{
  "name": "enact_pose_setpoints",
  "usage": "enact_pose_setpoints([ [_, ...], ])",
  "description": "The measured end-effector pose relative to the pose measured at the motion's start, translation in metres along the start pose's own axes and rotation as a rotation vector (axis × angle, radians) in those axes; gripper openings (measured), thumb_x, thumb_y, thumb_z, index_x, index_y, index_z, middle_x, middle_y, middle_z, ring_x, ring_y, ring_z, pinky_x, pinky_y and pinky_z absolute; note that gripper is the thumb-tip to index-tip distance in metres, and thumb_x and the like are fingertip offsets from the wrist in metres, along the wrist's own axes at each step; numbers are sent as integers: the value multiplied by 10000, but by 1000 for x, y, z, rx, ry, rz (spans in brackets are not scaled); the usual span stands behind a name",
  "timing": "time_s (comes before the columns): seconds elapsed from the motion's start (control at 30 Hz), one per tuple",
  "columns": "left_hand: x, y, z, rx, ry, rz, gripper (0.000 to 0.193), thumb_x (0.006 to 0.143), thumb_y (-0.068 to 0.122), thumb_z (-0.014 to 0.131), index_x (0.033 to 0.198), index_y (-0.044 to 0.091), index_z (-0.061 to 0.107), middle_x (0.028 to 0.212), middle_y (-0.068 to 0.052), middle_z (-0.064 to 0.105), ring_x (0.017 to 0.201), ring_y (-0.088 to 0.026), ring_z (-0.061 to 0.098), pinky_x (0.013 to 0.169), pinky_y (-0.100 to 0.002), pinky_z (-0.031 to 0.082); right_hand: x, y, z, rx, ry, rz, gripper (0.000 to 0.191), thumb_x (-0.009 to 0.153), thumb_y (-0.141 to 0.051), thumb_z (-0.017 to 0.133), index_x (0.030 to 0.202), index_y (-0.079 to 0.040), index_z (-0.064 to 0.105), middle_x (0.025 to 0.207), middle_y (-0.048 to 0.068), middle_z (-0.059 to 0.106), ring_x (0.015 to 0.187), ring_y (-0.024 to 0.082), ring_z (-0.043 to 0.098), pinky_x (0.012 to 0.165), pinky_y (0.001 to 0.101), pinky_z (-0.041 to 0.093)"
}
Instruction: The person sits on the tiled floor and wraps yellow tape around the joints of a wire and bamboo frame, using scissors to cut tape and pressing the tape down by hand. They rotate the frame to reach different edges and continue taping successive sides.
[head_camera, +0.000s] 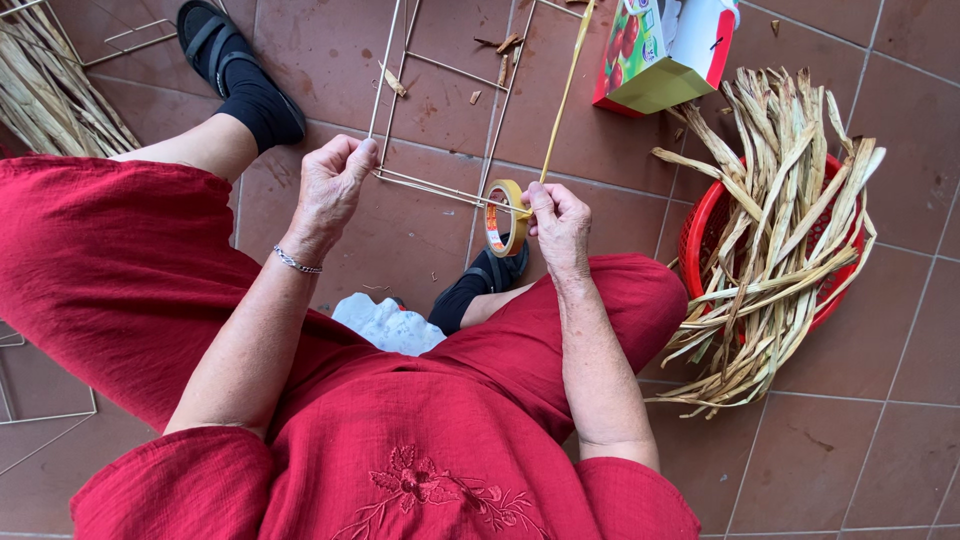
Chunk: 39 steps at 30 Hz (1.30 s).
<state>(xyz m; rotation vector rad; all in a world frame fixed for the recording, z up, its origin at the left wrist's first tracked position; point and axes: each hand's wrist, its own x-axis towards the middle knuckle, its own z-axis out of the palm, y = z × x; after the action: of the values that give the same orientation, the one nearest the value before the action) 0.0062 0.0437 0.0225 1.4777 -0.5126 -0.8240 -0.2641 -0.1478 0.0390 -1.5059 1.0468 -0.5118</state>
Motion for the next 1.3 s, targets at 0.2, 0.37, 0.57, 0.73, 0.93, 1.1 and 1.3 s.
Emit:
enact_pose_setpoints([
  [0.2,4,-8,-5,-55,-56,-22,257,1090,250,644,933,54,698,823,94,586,779,-13,462,711,-202,411,0,-4,0,5,-6,1,261,1041,-254,650,945,-31,746,785,-6,699,620,31,600,516,189,492],
  [0.37,1,7,3,40,-10,30,235,1087,237,664,988,24,678,896,57,602,813,-29,508,743,-215,441,-3,-9,-3,75,-23,18,246,1030,-245,667,955,-26,751,805,-7,706,628,32,594,526,188,490],
  [0.57,-51,33,24,607,248,500,153,1063,108,738,1101,-2,640,1048,-125,599,970,-251,614,862,-338,529,1,-10,-17,191,-76,120,226,970,-253,737,987,-27,741,776,-3,678,628,46,616,536,196,494],
  [0.73,-79,13,92,656,-246,355,355,932,285,808,1193,92,662,1219,-126,634,1163,-301,588,977,-418,492,-1,-3,-21,175,-85,161,269,971,-287,745,903,-28,717,724,0,661,591,56,615,530,200,501],
  [0.93,-90,-10,146,917,-451,535,644,730,443,815,1225,75,631,1510,-222,417,1414,-410,311,1097,-657,160,-2,0,-13,249,-104,46,234,1024,-257,732,962,-31,726,768,-12,648,667,29,582,581,210,516],
  [1.1,-92,-3,134,885,-552,542,308,935,371,717,1037,111,587,1206,-163,649,1273,-366,551,1217,-606,199,-4,-7,-11,249,-135,51,209,1041,-246,626,973,-58,688,927,6,761,643,26,593,557,207,511],
  [1.3,-94,41,113,860,-452,510,416,909,453,776,765,85,644,595,-127,623,595,-341,680,590,-458,548,-9,-2,-3,212,-121,60,214,1091,-244,558,987,-67,618,837,31,718,657,53,643,568,218,541],
])
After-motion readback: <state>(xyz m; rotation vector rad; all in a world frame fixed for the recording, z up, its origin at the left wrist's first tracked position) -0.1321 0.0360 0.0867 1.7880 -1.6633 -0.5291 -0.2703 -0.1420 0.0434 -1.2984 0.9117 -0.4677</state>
